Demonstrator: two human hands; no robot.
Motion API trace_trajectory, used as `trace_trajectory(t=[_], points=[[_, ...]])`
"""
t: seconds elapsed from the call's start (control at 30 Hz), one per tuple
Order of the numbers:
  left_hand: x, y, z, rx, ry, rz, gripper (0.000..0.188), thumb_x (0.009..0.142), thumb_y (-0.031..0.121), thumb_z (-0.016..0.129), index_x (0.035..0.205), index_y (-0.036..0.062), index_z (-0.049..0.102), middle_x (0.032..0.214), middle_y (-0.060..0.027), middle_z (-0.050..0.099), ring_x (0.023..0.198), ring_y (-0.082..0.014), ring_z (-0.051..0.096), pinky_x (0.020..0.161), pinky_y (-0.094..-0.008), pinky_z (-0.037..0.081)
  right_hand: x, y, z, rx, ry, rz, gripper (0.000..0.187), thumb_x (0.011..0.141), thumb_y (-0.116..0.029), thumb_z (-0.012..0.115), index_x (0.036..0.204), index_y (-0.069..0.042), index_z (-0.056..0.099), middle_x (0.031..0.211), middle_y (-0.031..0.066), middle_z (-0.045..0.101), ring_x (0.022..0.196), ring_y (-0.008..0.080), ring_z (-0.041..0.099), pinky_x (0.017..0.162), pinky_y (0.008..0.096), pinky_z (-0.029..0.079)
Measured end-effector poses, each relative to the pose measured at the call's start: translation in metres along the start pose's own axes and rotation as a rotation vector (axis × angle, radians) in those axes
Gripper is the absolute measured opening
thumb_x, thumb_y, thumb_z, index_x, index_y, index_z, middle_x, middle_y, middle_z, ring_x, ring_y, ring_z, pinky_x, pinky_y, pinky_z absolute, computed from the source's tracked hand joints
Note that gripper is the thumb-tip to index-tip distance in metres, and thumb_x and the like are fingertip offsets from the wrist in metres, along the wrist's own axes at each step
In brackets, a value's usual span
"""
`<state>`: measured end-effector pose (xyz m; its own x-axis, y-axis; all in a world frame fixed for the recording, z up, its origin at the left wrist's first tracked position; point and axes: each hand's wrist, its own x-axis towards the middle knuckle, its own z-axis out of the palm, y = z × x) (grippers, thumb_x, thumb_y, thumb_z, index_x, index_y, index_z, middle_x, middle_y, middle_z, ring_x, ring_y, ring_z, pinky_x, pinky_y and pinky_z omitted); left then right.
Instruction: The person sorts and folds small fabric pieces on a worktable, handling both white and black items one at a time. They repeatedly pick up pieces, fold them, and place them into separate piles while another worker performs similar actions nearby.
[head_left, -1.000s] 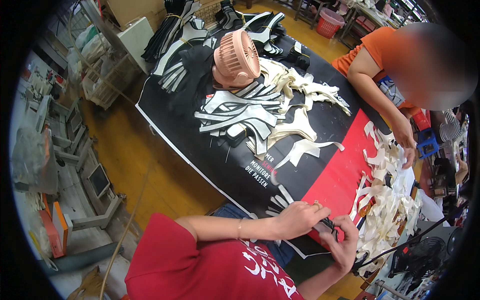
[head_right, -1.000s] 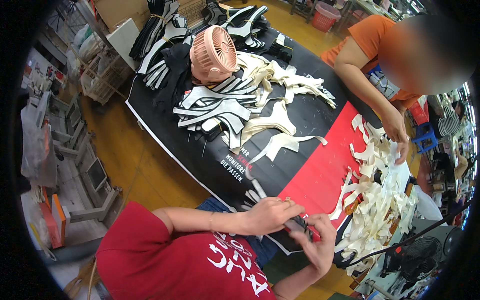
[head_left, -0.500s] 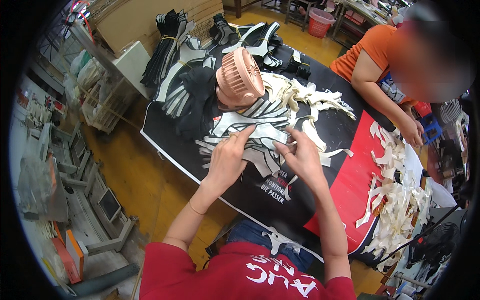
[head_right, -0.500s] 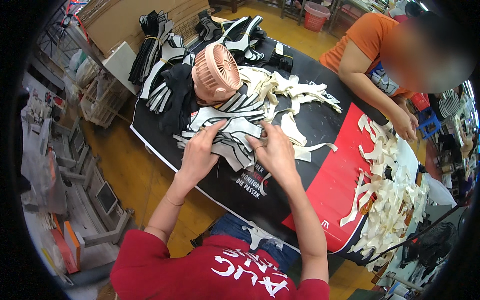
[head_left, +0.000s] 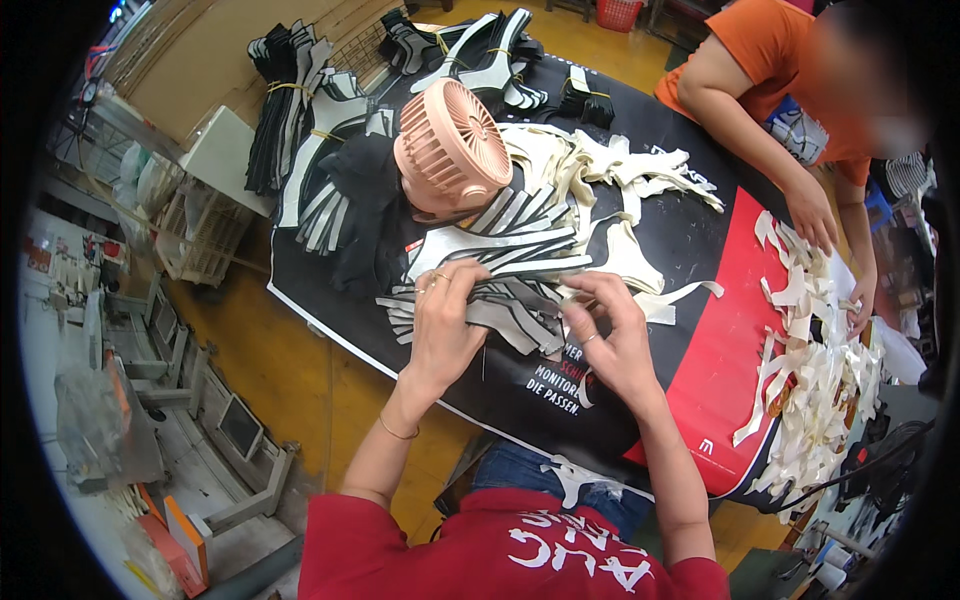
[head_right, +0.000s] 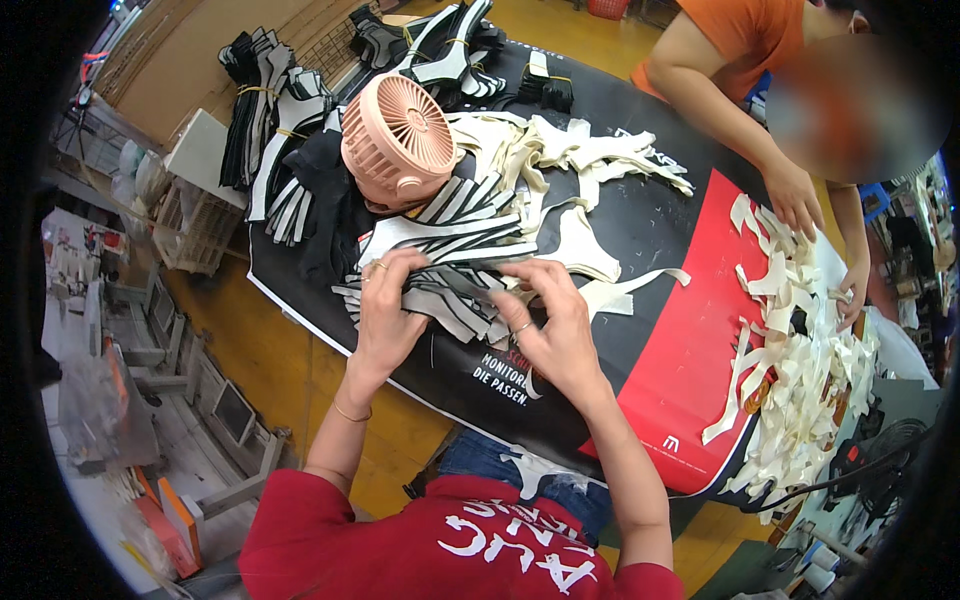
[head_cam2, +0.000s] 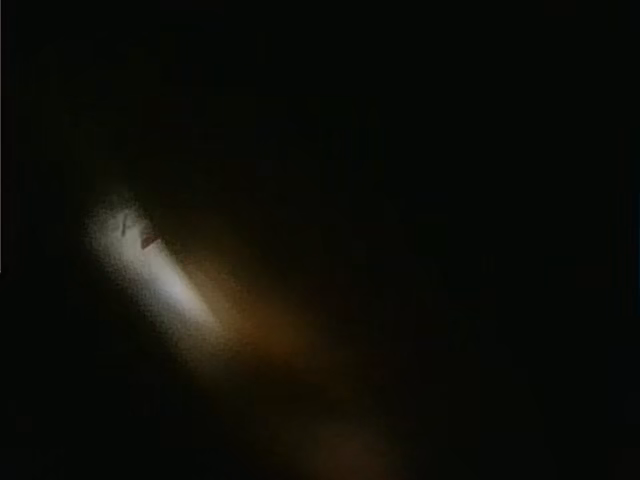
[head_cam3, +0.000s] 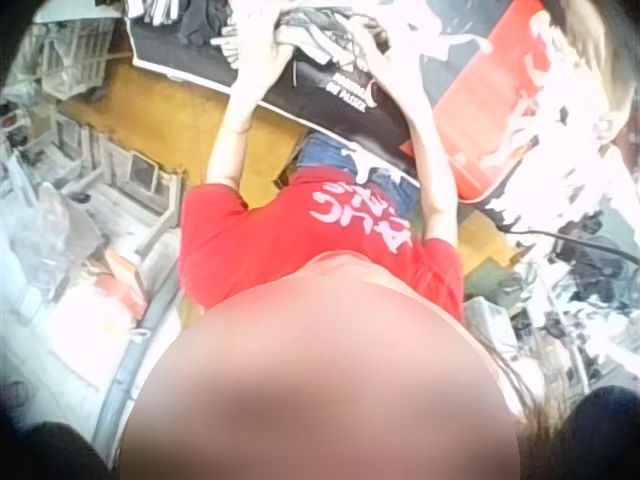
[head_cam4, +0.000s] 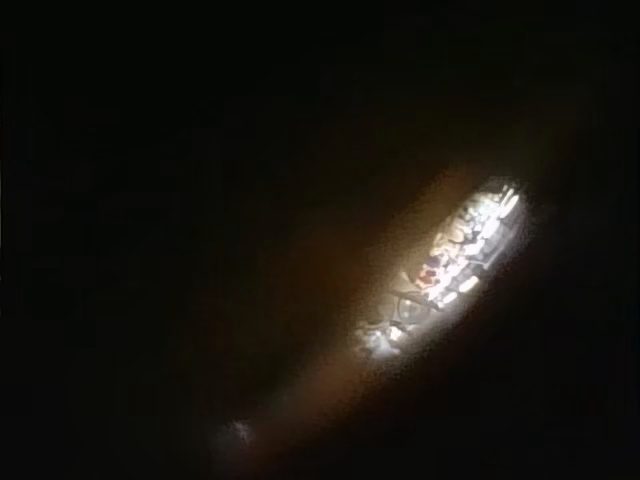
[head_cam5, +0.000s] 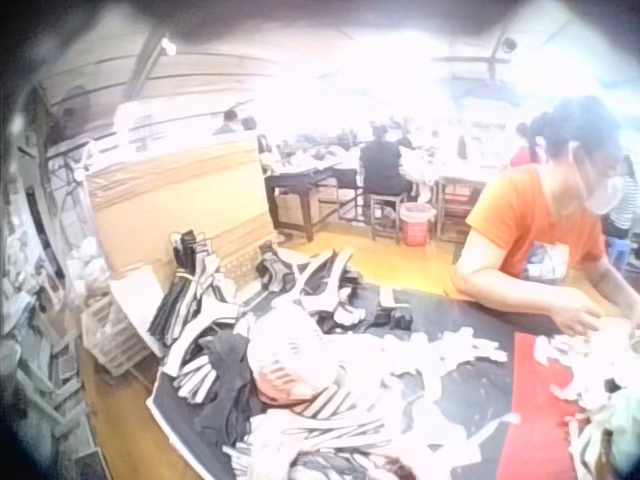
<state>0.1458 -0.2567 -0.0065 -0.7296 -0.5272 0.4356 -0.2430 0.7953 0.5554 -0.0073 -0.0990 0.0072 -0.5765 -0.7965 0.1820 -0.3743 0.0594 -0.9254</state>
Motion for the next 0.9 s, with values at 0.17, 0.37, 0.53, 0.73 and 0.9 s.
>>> trace_trajectory(t=[0.17, 0.37, 0.53, 0.73, 0.9], points=[[-0.009, -0.007, 0.007, 0.11, 0.128, 0.159, 0.036, 0.067, 0.004, 0.077, 0.098, 0.0093, 0.059, 0.089, -0.0054, 0.065, 0.089, -0.0251, 0.063, 0.09, -0.0386, 0.036, 0.0, 0.0, 0.002, -0.073, -0.106, 0.046, 0.028, 0.101, -0.019, 0.055, 0.117, 0.001, 0.066, 0.099, 0.014, 0.064, 0.083, 0.0226, 0.063, 0.078, 0.0336, 0.049], [-0.02, -0.029, 0.013, -0.064, 0.288, 0.385, 0.039, 0.077, 0.013, 0.08, 0.102, 0.0078, 0.051, 0.083, -0.006, 0.058, 0.081, -0.0227, 0.058, 0.082, -0.0376, 0.042, 0.002, 0.005, 0.002, -0.002, -0.157, 0.119, 0.031, 0.1, -0.021, 0.058, 0.121, 0.001, 0.064, 0.096, 0.0118, 0.062, 0.084, 0.0201, 0.06, 0.078, 0.0313, 0.048], [-0.035, -0.035, 0.013, -0.211, 0.433, 0.479, 0.048, 0.071, 0.018, 0.084, 0.105, 0.0066, 0.051, 0.083, -0.0064, 0.056, 0.072, -0.0233, 0.057, 0.067, -0.0373, 0.047, 0.0, 0.007, 0.005, -0.069, -0.134, 0.035, 0.038, 0.087, -0.015, 0.074, 0.12, 0.001, 0.064, 0.095, 0.0108, 0.06, 0.082, 0.0205, 0.059, 0.076, 0.0318, 0.049], [-0.032, -0.021, 0.007, 0.018, 0.128, 0.436, 0.06, 0.069, 0.011, 0.079, 0.124, -0.0001, 0.058, 0.088, -0.0086, 0.059, 0.077, -0.0268, 0.061, 0.069, -0.0375, 0.048, 0.001, -0.009, 0.012, -0.204, -0.125, 0.078, 0.031, 0.08, -0.012, 0.078, 0.107, 0.0, 0.066, 0.092, 0.0111, 0.057, 0.081, 0.0243, 0.059, 0.074, 0.0339, 0.049], [-0.031, 0.002, 0.004, 0.105, 0.078, 0.261, 0.035, 0.069, 0.015, 0.08, 0.103, 0.0079, 0.072, 0.085, -0.005, 0.058, 0.075, -0.0242, 0.059, 0.071, -0.0367, 0.046, -0.006, -0.037, -0.002, -0.09, -0.278, -0.115, 0.015, 0.083, -0.009, 0.074, 0.092, 0.001, 0.069, 0.083, 0.0117, 0.068, 0.075, 0.0252, 0.063, 0.072, 0.0348, 0.05]])
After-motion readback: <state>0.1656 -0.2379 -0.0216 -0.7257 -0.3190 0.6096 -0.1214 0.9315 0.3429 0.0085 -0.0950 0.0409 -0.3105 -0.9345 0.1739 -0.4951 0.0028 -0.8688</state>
